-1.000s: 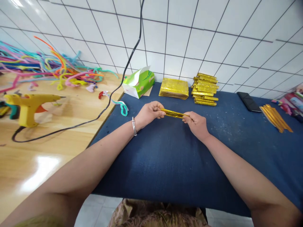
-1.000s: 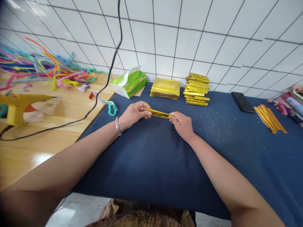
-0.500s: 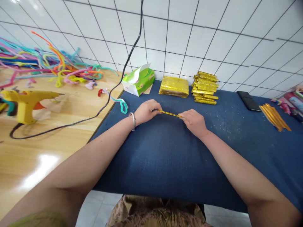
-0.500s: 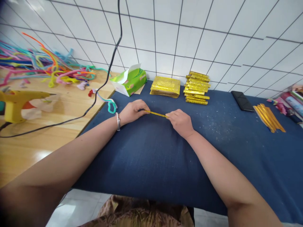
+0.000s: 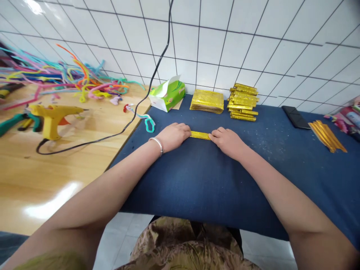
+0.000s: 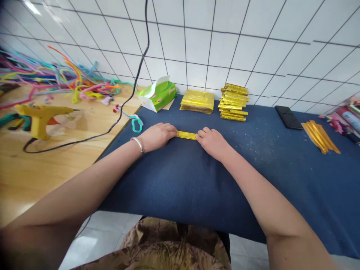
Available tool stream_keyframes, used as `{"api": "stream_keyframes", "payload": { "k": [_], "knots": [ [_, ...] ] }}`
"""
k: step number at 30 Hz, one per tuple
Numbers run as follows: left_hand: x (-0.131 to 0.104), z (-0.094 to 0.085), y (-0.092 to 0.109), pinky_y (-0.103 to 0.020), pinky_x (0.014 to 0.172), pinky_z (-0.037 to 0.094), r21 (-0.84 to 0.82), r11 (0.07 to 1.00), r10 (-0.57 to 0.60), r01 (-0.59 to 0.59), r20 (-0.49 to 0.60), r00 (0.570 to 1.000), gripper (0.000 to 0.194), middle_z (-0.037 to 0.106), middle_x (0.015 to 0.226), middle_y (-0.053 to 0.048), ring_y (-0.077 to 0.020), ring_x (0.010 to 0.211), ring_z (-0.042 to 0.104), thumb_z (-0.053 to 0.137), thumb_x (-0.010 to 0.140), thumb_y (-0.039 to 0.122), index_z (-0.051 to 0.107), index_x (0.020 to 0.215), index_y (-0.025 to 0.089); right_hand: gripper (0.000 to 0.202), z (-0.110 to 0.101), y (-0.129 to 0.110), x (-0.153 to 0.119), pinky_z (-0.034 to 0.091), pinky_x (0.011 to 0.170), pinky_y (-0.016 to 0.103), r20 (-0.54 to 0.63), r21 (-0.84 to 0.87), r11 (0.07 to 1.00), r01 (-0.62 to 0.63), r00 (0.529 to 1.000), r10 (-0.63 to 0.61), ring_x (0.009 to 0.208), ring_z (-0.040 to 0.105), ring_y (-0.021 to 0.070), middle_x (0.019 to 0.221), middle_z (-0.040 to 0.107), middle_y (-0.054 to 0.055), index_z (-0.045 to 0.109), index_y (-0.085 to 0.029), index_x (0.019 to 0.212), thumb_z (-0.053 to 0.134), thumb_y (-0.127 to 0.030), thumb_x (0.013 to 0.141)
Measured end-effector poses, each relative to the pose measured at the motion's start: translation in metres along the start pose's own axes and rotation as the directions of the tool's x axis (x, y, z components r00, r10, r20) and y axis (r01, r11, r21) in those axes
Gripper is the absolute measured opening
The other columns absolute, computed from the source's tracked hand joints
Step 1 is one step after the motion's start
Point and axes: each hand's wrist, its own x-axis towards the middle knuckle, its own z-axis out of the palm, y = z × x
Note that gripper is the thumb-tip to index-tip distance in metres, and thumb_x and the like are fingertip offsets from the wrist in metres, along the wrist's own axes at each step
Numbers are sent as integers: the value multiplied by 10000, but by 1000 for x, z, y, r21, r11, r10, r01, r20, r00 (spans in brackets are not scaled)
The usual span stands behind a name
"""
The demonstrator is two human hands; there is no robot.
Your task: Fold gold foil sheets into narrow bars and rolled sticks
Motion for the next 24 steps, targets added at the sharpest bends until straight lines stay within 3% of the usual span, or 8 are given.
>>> {"api": "stream_keyframes", "payload": {
  "k": [3, 8, 11, 19, 24],
  "knots": [
    [-1, 4, 15, -305, 884, 413, 17, 999, -35, 35, -17, 999, 283, 581, 1182, -100, -187, 1050, 520, 388, 950, 191, 639, 1064, 125, 274, -3, -10, 0, 264, 627, 341, 26, -36, 999, -35, 999, 36, 900, 456, 227, 982, 605, 106, 566, -113, 1140, 368, -136, 951],
    [7, 10, 24, -298, 796, 431, 25, 993, -110, 113, -83, 990, 262, 611, 970, -86, -189, 915, 510, 389, 955, 191, 633, 1039, 150, 319, -1, -24, 0, 253, 609, 352, 13, -89, 993, -75, 997, 77, 871, 455, 246, 939, 587, 128, 568, -57, 1116, 301, -100, 948],
    [8, 10, 24, -304, 764, 425, 22, 996, -84, 87, -110, 990, 243, 593, 916, -74, -187, 857, 494, 411, 943, 179, 634, 1040, 185, 329, 1, -25, 0, 258, 621, 354, -9, -71, 995, -77, 997, 76, 856, 456, 241, 936, 593, 132, 569, -61, 1121, 293, -96, 946],
    [10, 14, 21, -316, 793, 437, -29, 999, -22, 19, -122, 992, 211, 578, 900, -86, -193, 866, 492, 420, 925, 153, 629, 900, 144, 271, 5, -22, -2, 261, 645, 356, -115, -69, 997, -28, 993, 20, 811, 462, 218, 844, 609, 110, 634, -111, 951, 364, -100, 932],
    [13, 10, 24, -327, 850, 448, -77, 997, -18, 9, -112, 994, 205, 592, 973, -100, -196, 917, 509, 427, 902, 127, 631, 888, 144, 237, 3, -18, -2, 291, 661, 343, -102, 2, 1000, -21, 995, 22, 816, 470, 207, 857, 620, 96, 649, -145, 876, 418, -121, 919]
  ]
}}
